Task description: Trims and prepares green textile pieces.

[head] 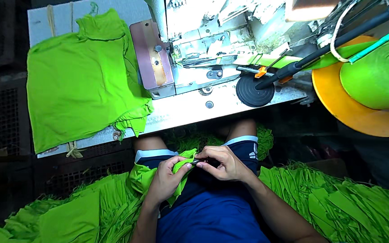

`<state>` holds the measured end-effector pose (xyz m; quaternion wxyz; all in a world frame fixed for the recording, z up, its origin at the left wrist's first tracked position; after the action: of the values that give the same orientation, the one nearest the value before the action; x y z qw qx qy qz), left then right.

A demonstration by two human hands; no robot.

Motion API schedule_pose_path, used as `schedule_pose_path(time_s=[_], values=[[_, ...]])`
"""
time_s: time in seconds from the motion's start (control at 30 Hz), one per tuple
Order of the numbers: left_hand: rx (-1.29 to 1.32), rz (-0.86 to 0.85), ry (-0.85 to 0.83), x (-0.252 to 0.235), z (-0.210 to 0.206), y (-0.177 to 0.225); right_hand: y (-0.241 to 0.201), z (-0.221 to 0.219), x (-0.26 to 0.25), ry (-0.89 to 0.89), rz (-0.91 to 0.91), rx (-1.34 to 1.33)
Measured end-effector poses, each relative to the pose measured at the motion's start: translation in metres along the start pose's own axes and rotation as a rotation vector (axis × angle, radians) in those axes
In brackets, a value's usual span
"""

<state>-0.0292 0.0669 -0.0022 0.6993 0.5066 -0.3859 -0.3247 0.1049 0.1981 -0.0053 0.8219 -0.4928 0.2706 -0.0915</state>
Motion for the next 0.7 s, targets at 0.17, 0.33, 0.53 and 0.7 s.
schedule_pose_path(time_s=[0.17, 0.33, 0.53, 0.7], values=[[-0.011, -0.014, 0.005, 0.0001, -0.0007, 0.0, -0.0014, -0.0012, -0.0008, -0.009, 0.01, -0.019], [-0.016, -0.015, 0.004, 0.0002, -0.0016, 0.0003, -0.0001, -0.0016, -0.0005, -0.01, 0.011, -0.016], [-0.074, -0.026, 0.01, 0.0001, -0.0025, 0.0015, 0.001, 0.0012, 0.0009, -0.008, 0.009, 0.012], [-0.136, -0.06, 0.041, 0.0016, -0.0018, 0.0011, -0.0031, 0.0045, 0.0025, 0.001, 0.009, 0.019]])
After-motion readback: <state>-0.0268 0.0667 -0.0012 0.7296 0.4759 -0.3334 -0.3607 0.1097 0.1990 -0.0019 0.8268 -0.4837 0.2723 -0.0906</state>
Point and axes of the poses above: each hand's wrist, its own x-axis away from the middle knuckle, its own z-axis out of the back of the hand, y = z × x, the point moved 7 cm from there along -x, towards the middle knuckle, and after that the axes turned 10 degrees about y, right-handed, at the moved point
